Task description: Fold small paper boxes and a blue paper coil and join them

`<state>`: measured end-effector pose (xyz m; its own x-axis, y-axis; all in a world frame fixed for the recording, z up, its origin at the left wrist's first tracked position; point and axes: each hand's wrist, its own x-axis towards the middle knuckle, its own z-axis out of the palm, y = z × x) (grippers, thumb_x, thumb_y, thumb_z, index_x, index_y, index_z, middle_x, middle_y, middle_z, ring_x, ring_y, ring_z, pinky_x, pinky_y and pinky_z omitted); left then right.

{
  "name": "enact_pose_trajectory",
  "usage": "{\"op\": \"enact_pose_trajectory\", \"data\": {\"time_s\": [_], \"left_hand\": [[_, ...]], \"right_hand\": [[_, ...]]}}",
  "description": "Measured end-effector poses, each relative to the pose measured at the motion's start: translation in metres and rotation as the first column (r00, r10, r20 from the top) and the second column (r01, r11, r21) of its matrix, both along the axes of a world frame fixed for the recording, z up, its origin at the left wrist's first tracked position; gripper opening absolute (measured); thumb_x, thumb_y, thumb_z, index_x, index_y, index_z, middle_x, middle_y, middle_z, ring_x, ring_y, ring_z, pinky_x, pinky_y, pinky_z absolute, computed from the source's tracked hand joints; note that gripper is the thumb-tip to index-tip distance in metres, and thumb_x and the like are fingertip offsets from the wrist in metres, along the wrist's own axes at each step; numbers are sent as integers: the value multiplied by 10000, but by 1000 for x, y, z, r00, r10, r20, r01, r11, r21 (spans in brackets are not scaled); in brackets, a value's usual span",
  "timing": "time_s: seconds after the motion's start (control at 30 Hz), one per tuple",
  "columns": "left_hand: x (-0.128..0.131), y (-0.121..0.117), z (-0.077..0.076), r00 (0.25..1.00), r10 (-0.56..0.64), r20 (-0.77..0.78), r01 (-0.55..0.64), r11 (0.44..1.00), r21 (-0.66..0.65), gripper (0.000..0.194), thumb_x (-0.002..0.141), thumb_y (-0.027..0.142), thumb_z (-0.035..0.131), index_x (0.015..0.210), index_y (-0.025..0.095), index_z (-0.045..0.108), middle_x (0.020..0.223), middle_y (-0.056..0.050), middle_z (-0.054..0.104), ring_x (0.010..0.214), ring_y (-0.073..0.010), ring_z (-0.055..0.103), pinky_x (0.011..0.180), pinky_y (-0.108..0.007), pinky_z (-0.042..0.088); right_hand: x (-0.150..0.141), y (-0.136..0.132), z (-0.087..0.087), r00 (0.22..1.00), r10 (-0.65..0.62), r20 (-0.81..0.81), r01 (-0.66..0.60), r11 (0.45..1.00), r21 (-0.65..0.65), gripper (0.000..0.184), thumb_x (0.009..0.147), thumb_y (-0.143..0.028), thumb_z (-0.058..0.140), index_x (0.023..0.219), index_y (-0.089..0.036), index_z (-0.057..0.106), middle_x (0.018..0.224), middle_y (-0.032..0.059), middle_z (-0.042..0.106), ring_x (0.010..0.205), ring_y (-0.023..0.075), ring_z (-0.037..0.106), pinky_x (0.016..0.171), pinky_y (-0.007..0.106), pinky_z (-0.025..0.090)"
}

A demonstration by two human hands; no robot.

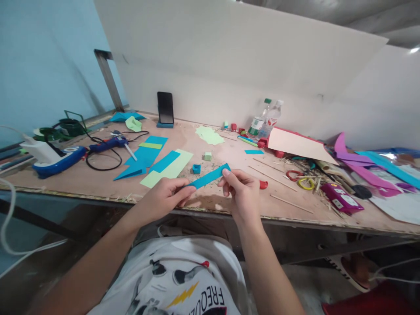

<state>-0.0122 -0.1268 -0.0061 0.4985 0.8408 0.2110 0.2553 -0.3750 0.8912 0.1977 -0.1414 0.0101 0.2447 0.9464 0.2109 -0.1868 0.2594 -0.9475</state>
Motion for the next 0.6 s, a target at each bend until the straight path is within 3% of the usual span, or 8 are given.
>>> {"op": "enact_pose_trajectory", "data": {"time_s": [0.17, 0.27, 0.33, 0.43, 0.5, 0.6], "left_hand": [[-1, 1, -6, 991, 20, 134, -18, 1000, -15, 402, 1044, 434, 525, 726, 188, 544, 638, 46, 512, 580, -110, 453, 573, -242, 360], [-3, 0, -7, 988, 20, 154, -19, 1000, -8, 391, 1040, 409, 538, 719, 185, 542, 637, 44, 511, 588, -108, 455, 568, -235, 358], [-3, -1, -7, 977, 41, 207, -30, 998, -53, 406, 1032, 432, 557, 709, 188, 528, 627, 45, 510, 573, -106, 455, 551, -233, 359], [-4, -2, -6, 971, 42, 234, -22, 996, -87, 412, 1026, 462, 571, 720, 188, 535, 629, 46, 510, 575, -110, 459, 546, -238, 354], [-4, -3, -5, 987, 11, 158, -7, 1000, -27, 397, 1028, 426, 570, 714, 184, 538, 637, 45, 499, 607, -113, 461, 578, -245, 348], [-3, -4, -1, 998, -49, 34, 47, 997, 56, 379, 1024, 353, 555, 687, 183, 521, 644, 43, 482, 643, -120, 458, 626, -263, 342]], "right_hand": [[-18, -8, -8, 944, 316, 93, -301, 943, -139, 384, 745, -543, 885, 685, -176, 788, 610, 32, 692, 446, 103, 500, 437, 251, 405], [-21, -10, -12, 947, 321, 17, -320, 947, -32, 559, 760, -750, 793, 718, -193, 777, 654, 41, 718, 457, 113, 522, 443, 257, 428], [-20, -12, -13, 946, 321, -39, -320, 947, 31, 604, 718, -805, 786, 864, -220, 823, 729, 43, 754, 472, 119, 543, 444, 259, 436], [-21, -16, -12, 947, 318, 55, -318, 948, -10, 441, 713, -604, 907, 962, -245, 849, 754, 21, 760, 480, 108, 539, 465, 254, 438], [-24, -19, -11, 945, 280, 170, -274, 960, -55, 258, 760, -463, 905, 781, -217, 833, 614, 0, 687, 472, 101, 506, 479, 250, 421], [-25, -20, -10, 952, 212, 222, -201, 977, -72, 343, 819, -414, 846, 572, -194, 757, 453, -15, 548, 441, 99, 453, 465, 256, 360]]}}
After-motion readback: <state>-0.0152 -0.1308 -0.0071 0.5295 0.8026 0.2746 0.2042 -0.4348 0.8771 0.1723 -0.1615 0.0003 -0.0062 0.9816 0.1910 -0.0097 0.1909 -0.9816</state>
